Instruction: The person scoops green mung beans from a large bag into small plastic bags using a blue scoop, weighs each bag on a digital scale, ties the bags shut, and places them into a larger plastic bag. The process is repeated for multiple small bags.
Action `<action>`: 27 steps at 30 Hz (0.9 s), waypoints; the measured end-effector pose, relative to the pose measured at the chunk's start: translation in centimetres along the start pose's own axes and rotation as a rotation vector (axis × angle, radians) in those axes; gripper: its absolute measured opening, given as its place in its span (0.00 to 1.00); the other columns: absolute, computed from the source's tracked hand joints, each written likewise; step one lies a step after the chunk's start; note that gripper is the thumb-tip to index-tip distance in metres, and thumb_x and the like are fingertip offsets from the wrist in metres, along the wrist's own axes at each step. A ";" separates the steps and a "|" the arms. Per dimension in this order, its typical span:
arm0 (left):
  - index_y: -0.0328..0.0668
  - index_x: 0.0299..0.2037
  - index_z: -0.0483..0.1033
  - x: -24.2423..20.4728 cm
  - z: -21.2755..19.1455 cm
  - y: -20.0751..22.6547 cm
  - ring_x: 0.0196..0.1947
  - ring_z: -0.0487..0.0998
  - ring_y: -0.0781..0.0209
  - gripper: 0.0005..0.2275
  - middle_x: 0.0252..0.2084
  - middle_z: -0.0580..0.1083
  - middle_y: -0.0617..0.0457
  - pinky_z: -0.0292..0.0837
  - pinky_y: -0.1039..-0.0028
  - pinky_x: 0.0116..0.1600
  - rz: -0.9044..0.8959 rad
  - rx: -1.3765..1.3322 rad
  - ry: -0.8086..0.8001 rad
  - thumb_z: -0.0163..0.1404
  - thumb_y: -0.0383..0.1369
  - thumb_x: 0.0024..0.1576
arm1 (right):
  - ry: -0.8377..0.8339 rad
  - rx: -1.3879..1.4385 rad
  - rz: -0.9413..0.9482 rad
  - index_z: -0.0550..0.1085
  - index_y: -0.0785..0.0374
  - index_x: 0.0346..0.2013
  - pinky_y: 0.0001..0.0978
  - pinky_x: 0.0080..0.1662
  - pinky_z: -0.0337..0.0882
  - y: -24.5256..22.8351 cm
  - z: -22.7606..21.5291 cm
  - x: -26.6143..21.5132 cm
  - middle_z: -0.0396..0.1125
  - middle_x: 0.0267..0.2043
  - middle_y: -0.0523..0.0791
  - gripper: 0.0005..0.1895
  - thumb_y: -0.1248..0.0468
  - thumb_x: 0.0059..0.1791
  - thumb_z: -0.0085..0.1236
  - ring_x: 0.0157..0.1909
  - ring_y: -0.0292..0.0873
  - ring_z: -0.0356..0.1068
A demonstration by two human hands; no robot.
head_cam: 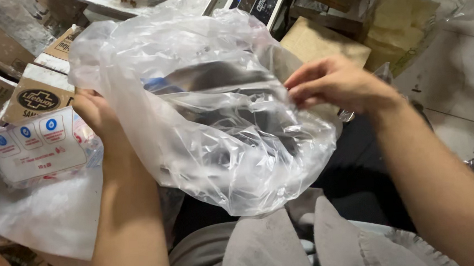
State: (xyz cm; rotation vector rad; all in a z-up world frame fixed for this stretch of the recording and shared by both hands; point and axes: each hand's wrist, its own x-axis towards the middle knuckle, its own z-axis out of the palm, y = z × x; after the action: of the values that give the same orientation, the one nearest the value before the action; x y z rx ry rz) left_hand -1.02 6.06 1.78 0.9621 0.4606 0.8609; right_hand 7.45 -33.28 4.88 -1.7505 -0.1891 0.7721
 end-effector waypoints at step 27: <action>0.42 0.65 0.57 -3.6 0.4 0.3 0.50 0.78 0.52 0.21 0.56 0.70 0.44 0.81 0.63 0.51 -0.041 0.018 0.037 0.46 0.35 0.63 | -0.240 -0.446 -0.224 0.44 0.50 0.78 0.48 0.69 0.53 -2.9 -0.7 -6.2 0.46 0.79 0.51 0.61 0.47 0.39 0.68 0.78 0.52 0.47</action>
State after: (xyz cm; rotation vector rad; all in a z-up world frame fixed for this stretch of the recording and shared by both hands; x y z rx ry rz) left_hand -3.04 3.05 2.13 0.9514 0.5193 0.8402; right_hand 3.76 -35.96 10.07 -2.0020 -0.7555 0.8147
